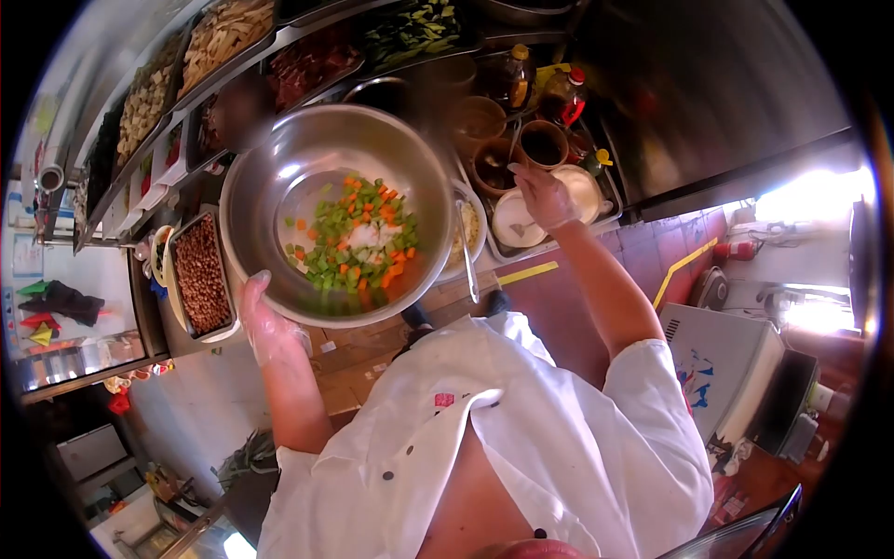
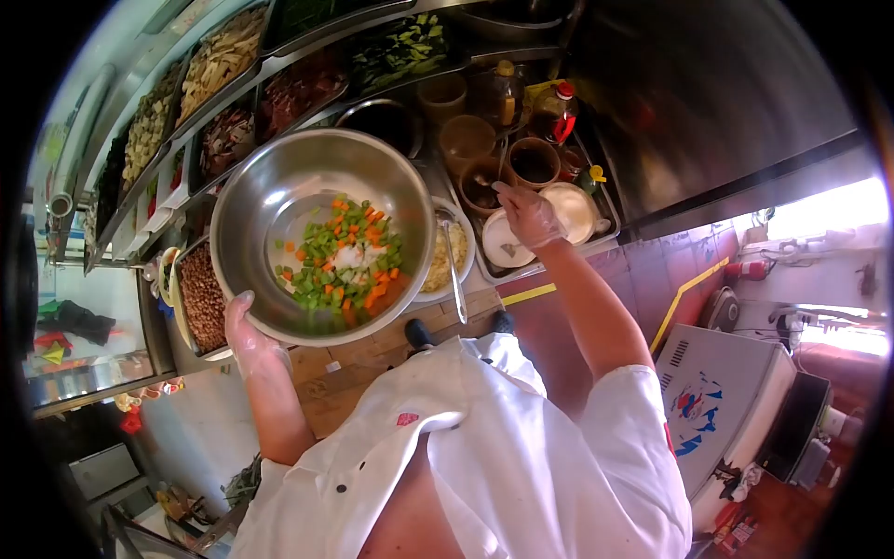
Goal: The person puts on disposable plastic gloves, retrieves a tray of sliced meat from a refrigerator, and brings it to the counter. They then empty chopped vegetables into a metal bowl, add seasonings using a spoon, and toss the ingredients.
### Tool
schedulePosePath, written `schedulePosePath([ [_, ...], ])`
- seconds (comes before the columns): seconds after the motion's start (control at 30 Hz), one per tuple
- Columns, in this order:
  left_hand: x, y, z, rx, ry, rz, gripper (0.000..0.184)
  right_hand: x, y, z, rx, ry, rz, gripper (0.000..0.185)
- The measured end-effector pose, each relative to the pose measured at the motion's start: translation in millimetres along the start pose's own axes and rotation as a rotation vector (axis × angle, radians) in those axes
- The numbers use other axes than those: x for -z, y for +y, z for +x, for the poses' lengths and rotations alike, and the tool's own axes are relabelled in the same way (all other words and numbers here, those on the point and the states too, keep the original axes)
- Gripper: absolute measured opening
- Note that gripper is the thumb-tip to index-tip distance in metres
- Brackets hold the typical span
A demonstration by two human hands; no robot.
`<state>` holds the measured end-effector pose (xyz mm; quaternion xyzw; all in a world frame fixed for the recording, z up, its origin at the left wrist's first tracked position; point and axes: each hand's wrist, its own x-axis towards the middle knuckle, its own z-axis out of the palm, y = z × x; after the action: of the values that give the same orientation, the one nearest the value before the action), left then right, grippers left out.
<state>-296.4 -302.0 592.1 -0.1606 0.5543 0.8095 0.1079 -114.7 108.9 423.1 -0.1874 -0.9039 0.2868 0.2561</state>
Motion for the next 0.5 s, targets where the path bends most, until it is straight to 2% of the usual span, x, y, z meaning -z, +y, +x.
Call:
schedulePosePath([
  [0.2, 7.8, 5.9, 20.3, 0.059, -0.06, -0.059, 0.047, 37.7, -29.8, -19.2, 0.255, -0.107, -0.105, 0.044],
  [0.3, 23.8, 4.7, 41.9, 0.092, -0.091, -0.027, 0.046, 45.5, -64.6, -30.8, 0.245, -0.114, -0.203, 0.051],
  [0.33, 24.1, 5.9, 42.5, 0.114, -0.047, -0.049, 0.043, 44.9, -70.4, -33.4, 0.245, -0.11, -0.213, 0.052],
  [0.5, 25.0, 17.4, 45.6, 0.175, -0.088, -0.063, 0.04, 38.4, -89.0, -44.1, 0.209, -0.074, -0.268, 0.058],
])
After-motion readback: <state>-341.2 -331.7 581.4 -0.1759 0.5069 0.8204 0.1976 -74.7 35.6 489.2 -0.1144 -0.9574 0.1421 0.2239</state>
